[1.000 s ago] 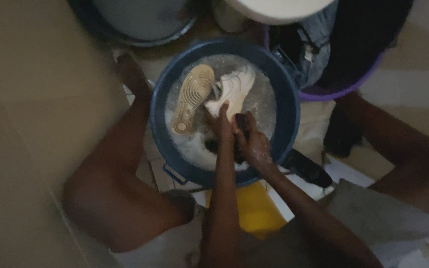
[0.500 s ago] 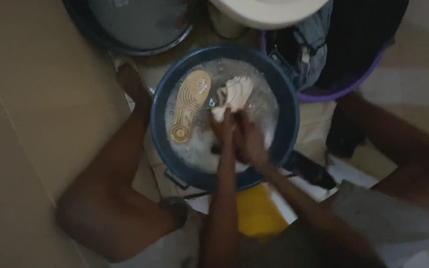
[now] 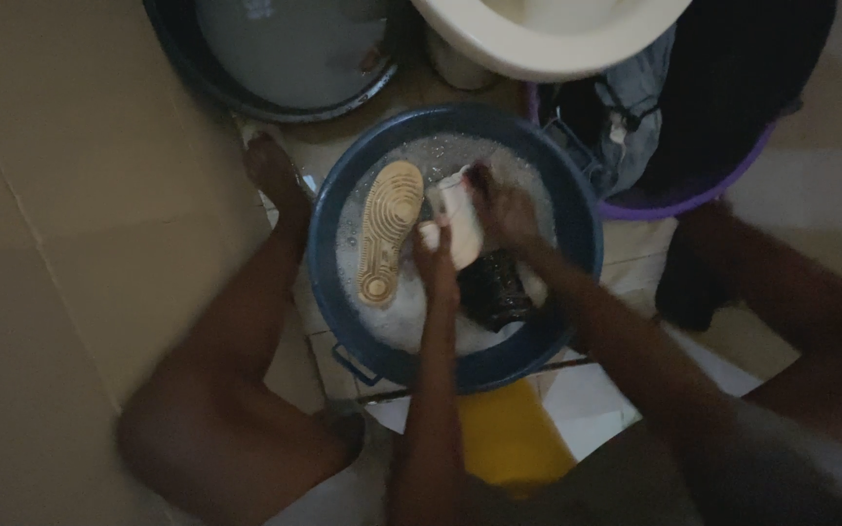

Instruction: Scrubbing a white sneaker in a basin of soapy water using a hand brush.

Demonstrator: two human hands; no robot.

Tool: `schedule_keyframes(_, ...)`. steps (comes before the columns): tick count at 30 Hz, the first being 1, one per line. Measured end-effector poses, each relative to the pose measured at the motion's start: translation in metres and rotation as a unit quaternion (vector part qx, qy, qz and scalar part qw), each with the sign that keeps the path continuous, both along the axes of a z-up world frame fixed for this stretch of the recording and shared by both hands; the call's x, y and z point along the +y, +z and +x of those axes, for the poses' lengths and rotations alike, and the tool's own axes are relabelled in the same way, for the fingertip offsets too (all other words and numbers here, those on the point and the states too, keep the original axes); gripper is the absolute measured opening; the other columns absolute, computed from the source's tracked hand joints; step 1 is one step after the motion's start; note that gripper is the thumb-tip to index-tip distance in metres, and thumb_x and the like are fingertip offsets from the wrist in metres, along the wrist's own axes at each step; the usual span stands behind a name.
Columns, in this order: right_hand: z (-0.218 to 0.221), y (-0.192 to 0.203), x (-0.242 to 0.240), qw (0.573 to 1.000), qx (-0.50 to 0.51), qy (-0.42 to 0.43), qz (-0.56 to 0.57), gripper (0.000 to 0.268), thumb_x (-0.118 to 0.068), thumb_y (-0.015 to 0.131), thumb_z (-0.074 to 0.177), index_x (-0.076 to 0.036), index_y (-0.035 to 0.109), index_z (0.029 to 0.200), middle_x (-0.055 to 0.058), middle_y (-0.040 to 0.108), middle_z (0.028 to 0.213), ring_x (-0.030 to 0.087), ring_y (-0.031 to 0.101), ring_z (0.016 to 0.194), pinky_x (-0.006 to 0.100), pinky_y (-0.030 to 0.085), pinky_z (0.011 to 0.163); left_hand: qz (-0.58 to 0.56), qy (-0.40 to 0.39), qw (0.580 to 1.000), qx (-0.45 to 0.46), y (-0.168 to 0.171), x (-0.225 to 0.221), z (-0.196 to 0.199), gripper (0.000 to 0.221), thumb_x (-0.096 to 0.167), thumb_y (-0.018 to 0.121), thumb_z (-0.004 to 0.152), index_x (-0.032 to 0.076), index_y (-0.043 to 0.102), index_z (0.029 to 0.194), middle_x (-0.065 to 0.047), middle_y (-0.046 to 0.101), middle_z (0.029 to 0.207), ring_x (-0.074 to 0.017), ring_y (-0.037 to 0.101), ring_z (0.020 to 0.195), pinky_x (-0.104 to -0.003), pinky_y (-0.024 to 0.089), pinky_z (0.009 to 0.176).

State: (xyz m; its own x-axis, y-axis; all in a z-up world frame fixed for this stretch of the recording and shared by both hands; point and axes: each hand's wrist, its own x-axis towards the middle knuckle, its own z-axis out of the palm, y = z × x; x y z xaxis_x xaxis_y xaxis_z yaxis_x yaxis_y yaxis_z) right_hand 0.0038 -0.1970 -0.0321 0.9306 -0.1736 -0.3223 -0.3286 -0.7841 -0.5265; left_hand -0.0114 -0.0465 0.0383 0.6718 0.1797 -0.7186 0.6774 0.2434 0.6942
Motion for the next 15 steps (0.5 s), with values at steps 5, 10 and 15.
schedule_keyframes(5, -0.012, 0.131, 0.077, 0.991, 0.125, 0.012, 0.049, 0.059, -0.051, 0.040, 0.112, -0.022, 0.042, 0.162, 0.029, 0.074, 0.117, 0.052, 0.072, 0.111, 0.065, 0.056, 0.090, -0.007, -0.021, 0.996, 0.083, -0.004, 0.022, 0.018, 0.094, 0.063, 0.066, 0.100, 0.013, 0.028, 0.170, -0.023, 0.026, 0.175, -0.0454, 0.029, 0.160, -0.066, 0.035, 0.124)
schedule_keyframes(10, 0.014, 0.110, 0.067, 0.932, 0.230, -0.211, 0.187, 0.097, -0.091, 0.038, 0.095, -0.013, 0.065, 0.146, 0.022, 0.077, 0.103, 0.041, 0.076, 0.101, 0.053, 0.057, 0.083, -0.017, 0.010, 0.997, 0.071, 0.010, 0.016, 0.015, 0.088, 0.059, 0.068, 0.101, 0.013, 0.034, 0.167, -0.022, 0.031, 0.171, -0.0434, 0.033, 0.157, -0.063, 0.035, 0.123)
schedule_keyframes(15, 0.006, 0.105, 0.076, 0.987, 0.145, -0.014, 0.069, 0.058, -0.041, 0.045, 0.112, -0.017, 0.037, 0.165, 0.032, 0.075, 0.114, 0.055, 0.073, 0.109, 0.064, 0.058, 0.089, -0.048, 0.030, 0.994, 0.094, 0.049, 0.016, 0.021, 0.098, 0.055, 0.074, 0.093, 0.010, 0.030, 0.169, -0.027, 0.041, 0.165, -0.0436, 0.042, 0.151, -0.063, 0.044, 0.116)
